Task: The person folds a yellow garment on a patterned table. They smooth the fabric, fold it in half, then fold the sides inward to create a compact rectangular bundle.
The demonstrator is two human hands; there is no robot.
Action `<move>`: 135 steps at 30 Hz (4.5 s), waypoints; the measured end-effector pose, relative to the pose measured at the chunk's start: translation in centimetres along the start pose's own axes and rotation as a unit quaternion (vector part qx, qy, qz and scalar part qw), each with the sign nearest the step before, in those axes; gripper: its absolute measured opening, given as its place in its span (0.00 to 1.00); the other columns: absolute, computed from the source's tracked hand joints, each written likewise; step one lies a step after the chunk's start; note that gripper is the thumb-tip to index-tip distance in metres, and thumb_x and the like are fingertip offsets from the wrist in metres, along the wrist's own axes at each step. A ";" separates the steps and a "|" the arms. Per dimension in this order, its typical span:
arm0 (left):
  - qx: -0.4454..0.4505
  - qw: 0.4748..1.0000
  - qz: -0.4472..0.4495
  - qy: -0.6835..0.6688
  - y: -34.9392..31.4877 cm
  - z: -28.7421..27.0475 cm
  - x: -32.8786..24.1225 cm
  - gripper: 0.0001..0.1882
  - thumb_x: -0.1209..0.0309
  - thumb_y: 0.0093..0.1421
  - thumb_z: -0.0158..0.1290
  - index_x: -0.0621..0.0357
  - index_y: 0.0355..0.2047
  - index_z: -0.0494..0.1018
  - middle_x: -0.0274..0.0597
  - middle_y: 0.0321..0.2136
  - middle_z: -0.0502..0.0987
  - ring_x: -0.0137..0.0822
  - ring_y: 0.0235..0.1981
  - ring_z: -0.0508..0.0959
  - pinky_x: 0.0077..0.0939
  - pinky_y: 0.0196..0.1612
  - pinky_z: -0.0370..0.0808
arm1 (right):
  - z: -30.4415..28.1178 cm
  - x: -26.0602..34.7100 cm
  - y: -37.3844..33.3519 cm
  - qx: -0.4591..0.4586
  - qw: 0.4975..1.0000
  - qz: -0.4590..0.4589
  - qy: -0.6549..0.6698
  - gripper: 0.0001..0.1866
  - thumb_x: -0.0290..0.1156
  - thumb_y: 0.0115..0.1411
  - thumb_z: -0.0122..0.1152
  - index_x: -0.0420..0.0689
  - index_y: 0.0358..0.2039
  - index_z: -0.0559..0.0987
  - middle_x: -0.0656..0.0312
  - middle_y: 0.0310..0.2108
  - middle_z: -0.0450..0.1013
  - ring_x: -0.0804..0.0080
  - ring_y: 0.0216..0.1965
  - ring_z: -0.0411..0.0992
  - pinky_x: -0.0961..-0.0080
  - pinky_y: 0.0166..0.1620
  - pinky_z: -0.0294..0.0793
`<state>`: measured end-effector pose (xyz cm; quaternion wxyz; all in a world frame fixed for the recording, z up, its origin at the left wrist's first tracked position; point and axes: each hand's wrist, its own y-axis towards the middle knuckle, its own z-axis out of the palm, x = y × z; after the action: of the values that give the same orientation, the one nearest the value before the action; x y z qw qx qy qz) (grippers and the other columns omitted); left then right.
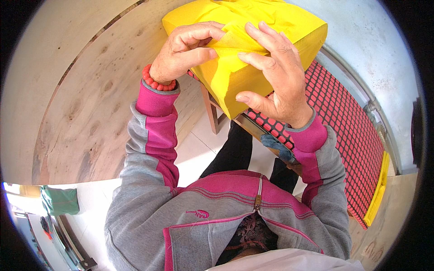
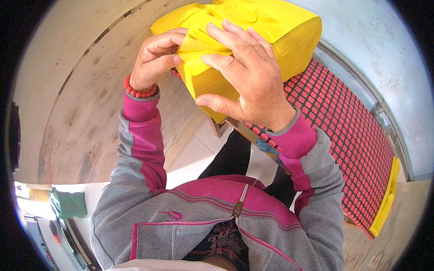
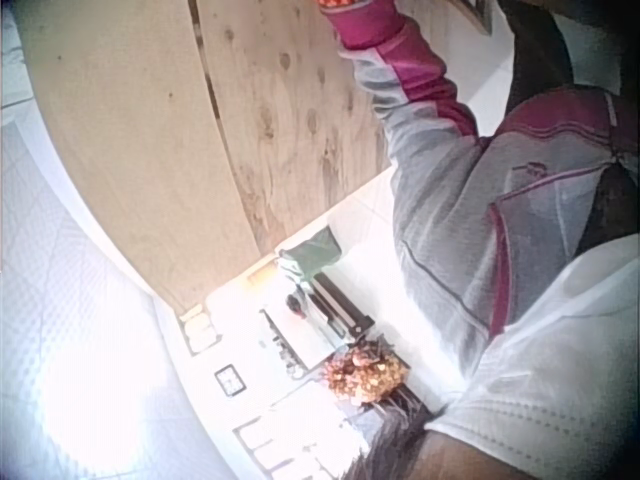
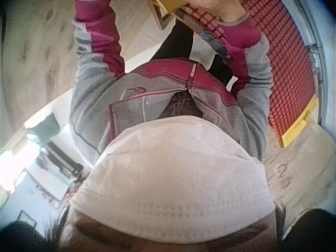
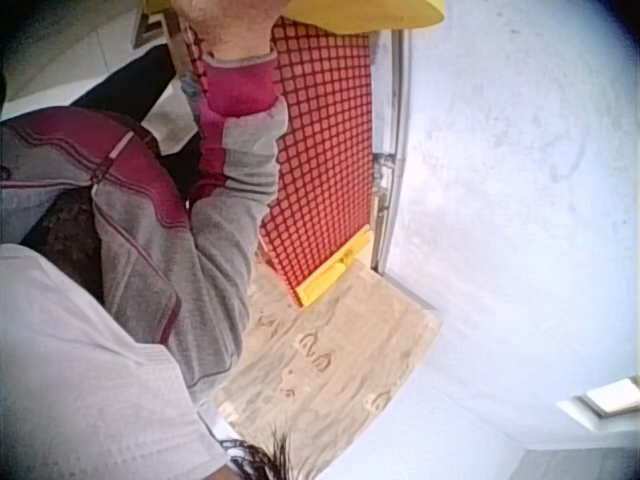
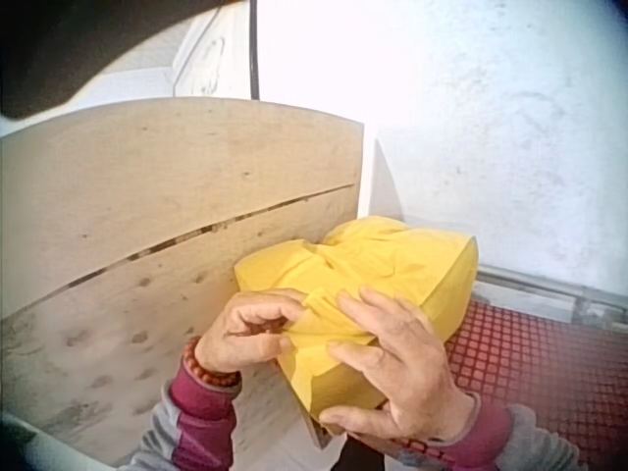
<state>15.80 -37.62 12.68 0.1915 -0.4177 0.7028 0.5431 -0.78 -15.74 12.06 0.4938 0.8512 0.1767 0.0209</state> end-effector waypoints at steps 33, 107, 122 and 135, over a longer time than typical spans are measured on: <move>-0.032 0.998 -0.013 0.051 0.5 0.5 -0.5 0.15 0.82 0.61 0.48 0.67 0.47 0.77 0.42 0.49 0.78 0.32 0.52 0.75 0.24 0.56 0.70 | -0.3 0.4 -0.1 -0.007 0.999 0.026 0.019 0.30 0.55 0.51 0.72 0.47 0.48 0.80 0.53 0.63 0.69 0.49 0.65 0.65 0.46 0.65 0.60; -0.003 1.000 0.003 0.005 0.3 1.3 -1.5 0.18 0.82 0.61 0.57 0.68 0.52 0.75 0.42 0.52 0.75 0.34 0.55 0.74 0.27 0.59 0.69 | 0.1 0.3 -0.2 -0.029 0.999 0.023 0.032 0.32 0.56 0.51 0.71 0.45 0.49 0.79 0.52 0.62 0.70 0.49 0.64 0.67 0.46 0.64 0.62; -0.127 0.992 -0.014 0.003 1.1 3.6 -1.9 0.05 0.78 0.66 0.57 0.64 0.41 0.76 0.36 0.37 0.81 0.25 0.42 0.79 0.20 0.48 0.76 | -0.6 0.4 -0.2 -0.024 1.000 -0.002 0.012 0.29 0.59 0.58 0.66 0.47 0.47 0.81 0.47 0.62 0.71 0.45 0.64 0.67 0.46 0.65 0.61; -0.069 0.992 0.037 0.094 0.9 2.6 -1.4 0.08 0.78 0.68 0.50 0.63 0.41 0.80 0.38 0.41 0.80 0.31 0.48 0.77 0.27 0.57 0.70 | 0.1 0.6 -0.1 -0.019 0.999 0.031 0.017 0.29 0.56 0.51 0.71 0.47 0.45 0.81 0.54 0.63 0.69 0.50 0.66 0.65 0.47 0.66 0.58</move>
<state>15.41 -34.69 13.34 0.0749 -0.4529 0.6932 0.5557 -0.19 -15.55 11.84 0.5055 0.8464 0.1584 0.0537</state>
